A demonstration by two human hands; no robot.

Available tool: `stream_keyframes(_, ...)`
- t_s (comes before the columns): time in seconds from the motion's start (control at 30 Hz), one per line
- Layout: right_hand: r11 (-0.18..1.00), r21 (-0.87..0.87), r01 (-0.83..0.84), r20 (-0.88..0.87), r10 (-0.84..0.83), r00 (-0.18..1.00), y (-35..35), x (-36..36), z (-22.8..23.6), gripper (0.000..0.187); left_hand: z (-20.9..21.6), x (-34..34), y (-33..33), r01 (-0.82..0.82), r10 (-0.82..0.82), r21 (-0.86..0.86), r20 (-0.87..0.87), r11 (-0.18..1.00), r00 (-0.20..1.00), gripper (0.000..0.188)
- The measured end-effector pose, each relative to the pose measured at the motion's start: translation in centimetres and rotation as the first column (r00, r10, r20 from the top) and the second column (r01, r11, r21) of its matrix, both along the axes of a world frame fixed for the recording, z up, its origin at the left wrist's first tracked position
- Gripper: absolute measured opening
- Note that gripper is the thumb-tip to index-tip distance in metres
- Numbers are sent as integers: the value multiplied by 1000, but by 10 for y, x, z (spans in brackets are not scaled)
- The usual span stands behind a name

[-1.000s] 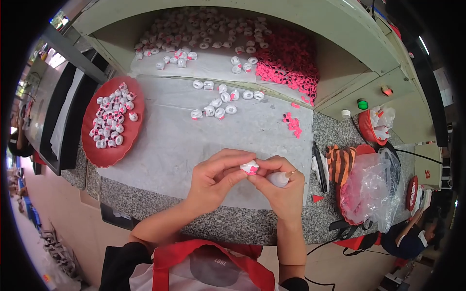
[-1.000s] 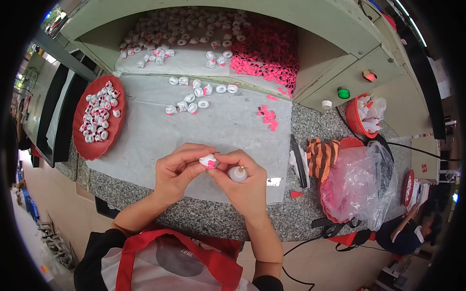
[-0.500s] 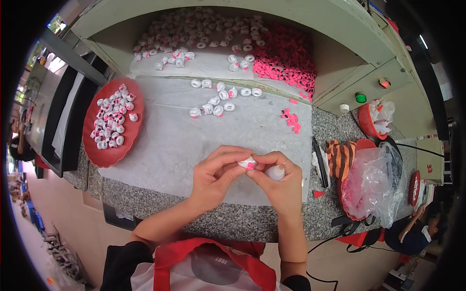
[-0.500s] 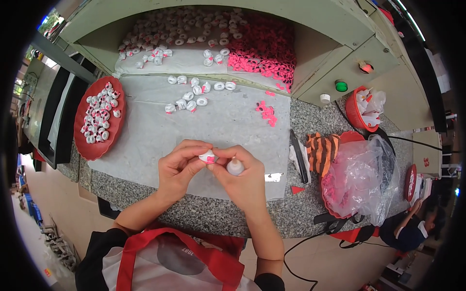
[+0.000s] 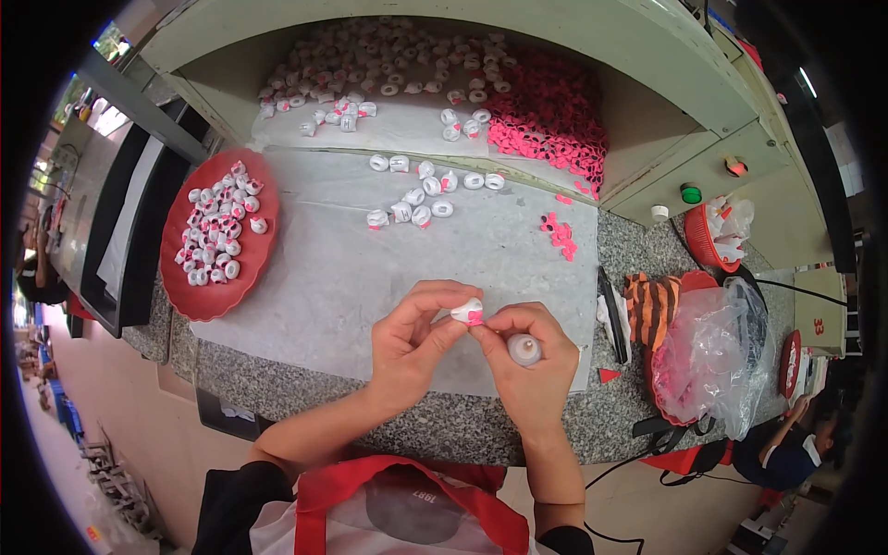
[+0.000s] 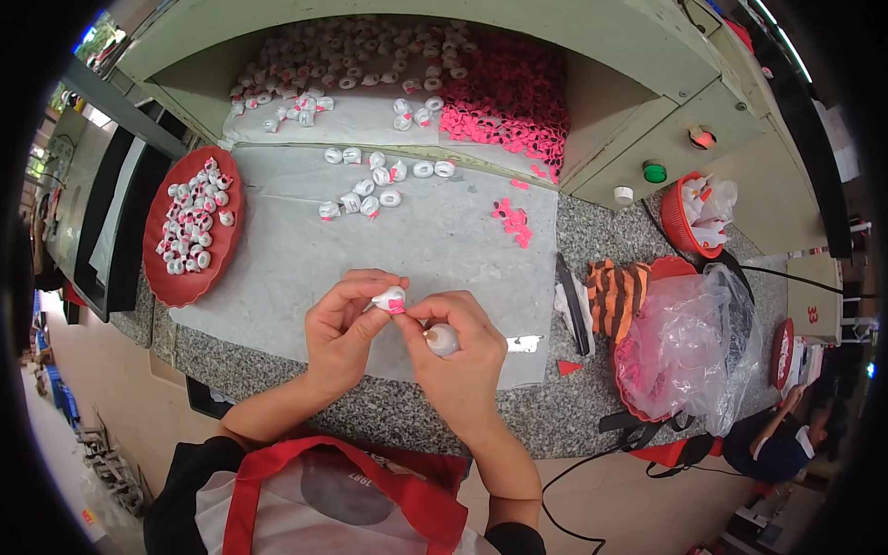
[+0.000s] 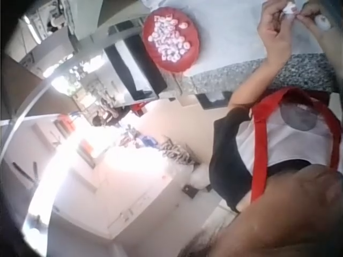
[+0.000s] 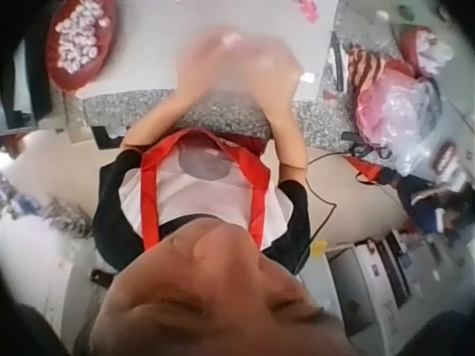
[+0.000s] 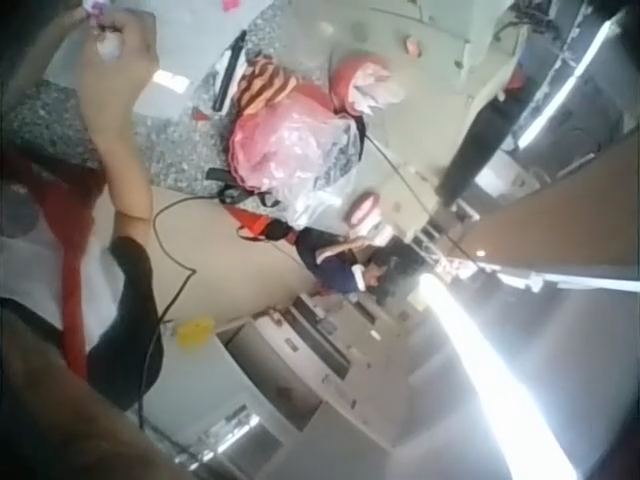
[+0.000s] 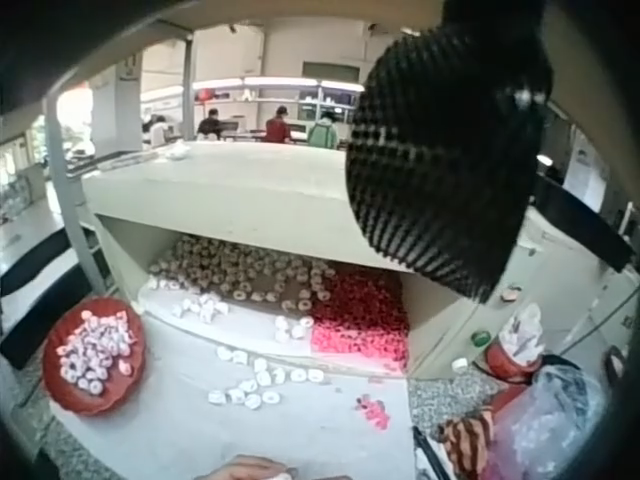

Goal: Applying glue and attaching small pink bows to white toy heads.

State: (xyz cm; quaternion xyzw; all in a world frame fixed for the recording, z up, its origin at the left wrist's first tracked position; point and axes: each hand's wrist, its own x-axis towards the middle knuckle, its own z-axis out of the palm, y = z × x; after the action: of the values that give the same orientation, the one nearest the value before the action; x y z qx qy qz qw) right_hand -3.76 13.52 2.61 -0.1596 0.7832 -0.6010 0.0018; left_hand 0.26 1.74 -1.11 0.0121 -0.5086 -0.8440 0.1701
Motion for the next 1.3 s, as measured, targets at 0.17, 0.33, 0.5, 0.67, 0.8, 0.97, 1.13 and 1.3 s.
stream_keyframes(0.17,1000,-16,-3,-8,3,1000,0,-2,0,13,-3,1,-3,2,-2,-104,-7,995,1000,22)
stream_keyframes(0.33,1000,8,-11,6,11,1000,2,0,4,13,-3,2,-1,-5,5,-76,5,997,1000,22)
stream_keyframes(0.5,999,-15,-47,154,49,987,8,-6,5,13,1,2,-4,46,-46,-117,1,992,999,20)
stream_keyframes(0.67,1000,13,-3,-109,4,994,1,1,-1,14,-2,1,-5,15,-25,-179,-55,984,998,22)
stream_keyframes(0.8,999,34,2,-177,4,984,-1,4,0,15,-5,2,-3,-16,5,-190,-54,982,999,22)
stream_keyframes(0.97,999,36,12,56,-14,998,10,-5,0,16,-3,3,-4,63,-65,-119,-12,991,998,19)
stream_keyframes(1.13,997,-75,-32,140,42,989,5,-6,-1,21,-3,-2,-8,165,-164,-79,15,983,986,24)
stream_keyframes(1.3,990,-120,-79,158,98,983,8,-10,-6,20,-5,-3,-12,170,-169,-30,46,985,985,26)
